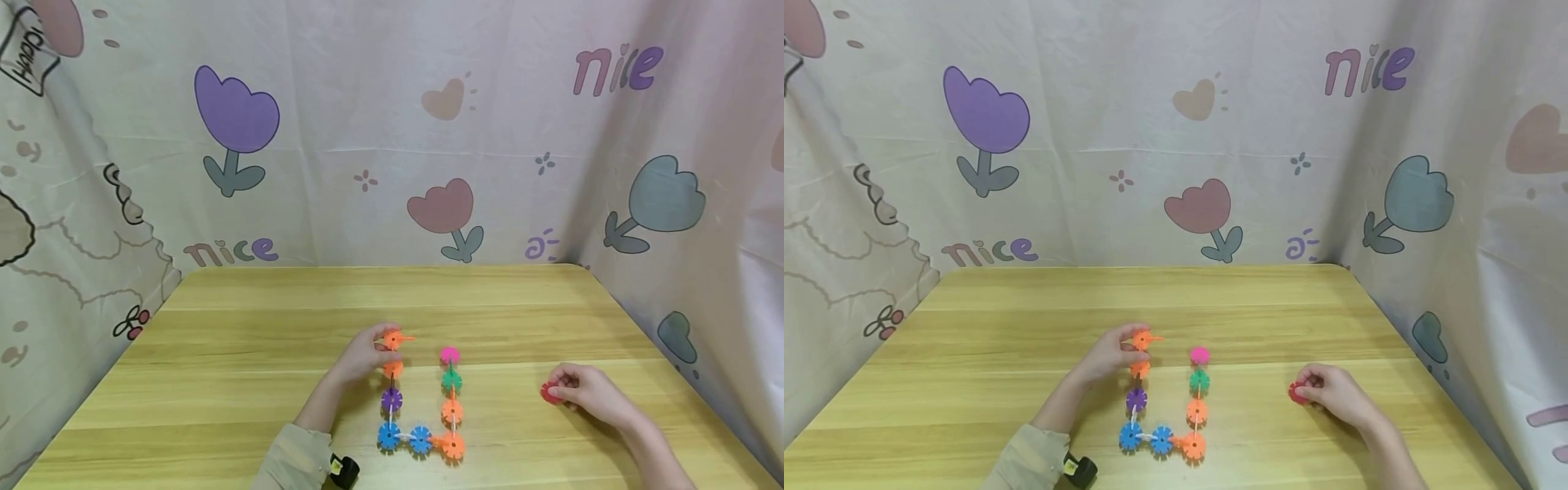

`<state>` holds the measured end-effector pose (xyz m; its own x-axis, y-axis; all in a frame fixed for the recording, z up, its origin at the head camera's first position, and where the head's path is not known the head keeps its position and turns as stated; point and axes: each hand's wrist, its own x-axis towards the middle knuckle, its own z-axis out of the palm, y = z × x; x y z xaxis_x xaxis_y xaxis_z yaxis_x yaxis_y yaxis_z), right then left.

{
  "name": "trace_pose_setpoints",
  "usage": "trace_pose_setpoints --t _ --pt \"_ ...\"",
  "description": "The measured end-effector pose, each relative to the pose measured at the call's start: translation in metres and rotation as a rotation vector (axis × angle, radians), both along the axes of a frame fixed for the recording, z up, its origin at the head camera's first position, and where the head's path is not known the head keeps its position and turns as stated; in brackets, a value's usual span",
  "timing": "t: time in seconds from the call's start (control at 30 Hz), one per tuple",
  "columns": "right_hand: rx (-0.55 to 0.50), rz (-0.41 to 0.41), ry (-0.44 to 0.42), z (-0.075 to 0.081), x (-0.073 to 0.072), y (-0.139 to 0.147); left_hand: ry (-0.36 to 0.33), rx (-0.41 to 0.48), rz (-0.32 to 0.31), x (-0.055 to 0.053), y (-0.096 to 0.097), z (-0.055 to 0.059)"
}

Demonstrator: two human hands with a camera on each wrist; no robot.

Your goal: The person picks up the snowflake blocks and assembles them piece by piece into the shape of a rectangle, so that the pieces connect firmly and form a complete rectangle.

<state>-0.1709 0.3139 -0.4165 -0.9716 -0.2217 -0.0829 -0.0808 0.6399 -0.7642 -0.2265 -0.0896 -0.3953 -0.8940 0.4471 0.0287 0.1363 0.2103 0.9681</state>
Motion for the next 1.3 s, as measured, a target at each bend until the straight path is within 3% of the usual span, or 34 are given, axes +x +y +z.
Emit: trace_pose_setpoints --t 0.17,0.37,0.67,0.77,1.0,1.3 --pt "-0.028 0.030 0.014 0.002 -0.008 -0.010 0.007 -0.015 -0.003 0.009 0.000 0.016" --pt "-0.044 0.085 0.030 0.007 -0.019 -0.028 0.005 -0.004 -0.007 0.008 0.000 0.013" --pt "-0.013 0.119 0.132 0.014 -0.041 -0.064 -0.013 -0.009 0.004 0.009 0.000 0.016" --pt "-0.041 0.116 0.145 0.016 -0.049 -0.078 -0.015 -0.020 0.016 0.005 0.000 0.011" --pt "-0.178 0.139 0.118 0.019 -0.059 -0.110 -0.009 -0.020 0.035 -0.009 0.000 -0.013" --pt "-0.292 0.146 0.045 0.021 -0.066 -0.145 0.008 -0.032 0.024 -0.011 0.000 -0.015"
